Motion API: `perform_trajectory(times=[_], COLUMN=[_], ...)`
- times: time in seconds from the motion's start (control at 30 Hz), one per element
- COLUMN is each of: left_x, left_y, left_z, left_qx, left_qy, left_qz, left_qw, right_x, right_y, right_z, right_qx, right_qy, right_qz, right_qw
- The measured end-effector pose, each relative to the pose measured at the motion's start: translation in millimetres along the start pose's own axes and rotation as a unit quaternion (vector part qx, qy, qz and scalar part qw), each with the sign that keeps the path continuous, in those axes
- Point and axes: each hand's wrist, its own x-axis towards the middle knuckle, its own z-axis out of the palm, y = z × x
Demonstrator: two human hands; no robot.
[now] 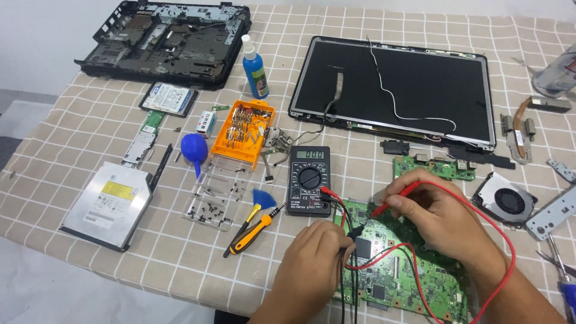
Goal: The person handles a disassembled laptop chassis and a motherboard, placing them on a table. They then use a multimeter to test various points on the motherboard, adjusting the device and moving the probes across the circuit board.
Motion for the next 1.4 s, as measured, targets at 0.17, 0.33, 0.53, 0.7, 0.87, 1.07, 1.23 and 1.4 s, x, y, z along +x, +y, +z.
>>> perform_trajectory(times=[0.17,0.33,0.53,0.7,0.87,1.07,1.23,1.4], left_x=[1.6,4.1,3.3,2.1,1.7,1.1,2.7,3.6], left_y=[0.6,7.2,6.9,5.7,5.9,4.2,7.3,6.8], left_z=[-0.5,-6.2,-5.9,-5.1,-5.1,-3.6,-7.5,-9.3], left_qx=[0.023,0.018,0.018,0.016,0.021,0.02,-0.025,-0.056], left_qy=[-0.054,-0.017,-0.028,-0.053,-0.063,-0.072,-0.027,-0.043], left_qz=[-0.01,0.011,-0.002,-0.027,-0.035,-0.044,-0.026,-0.027], left_qw=[0.998,1.0,0.999,0.998,0.997,0.996,0.999,0.997], right_x=[0.8,1.6,1.6,1.9,2.0,3.0,2.8,3.7], right_y=[1.9,1.3,4.7,4.1,6.5,10.8,23.1,22.1], right_z=[1.5,1.5,0.5,0.6,0.4,0.8,-9.9,-22.0], right_qx=[0.016,0.018,0.01,0.008,0.014,0.02,0.06,0.047], right_qy=[0.019,0.015,0.017,0.015,0.02,0.022,0.015,0.012], right_qz=[0.009,0.008,0.007,0.01,0.013,0.012,-0.007,-0.039], right_qw=[1.0,1.0,1.0,1.0,1.0,0.999,0.998,0.998])
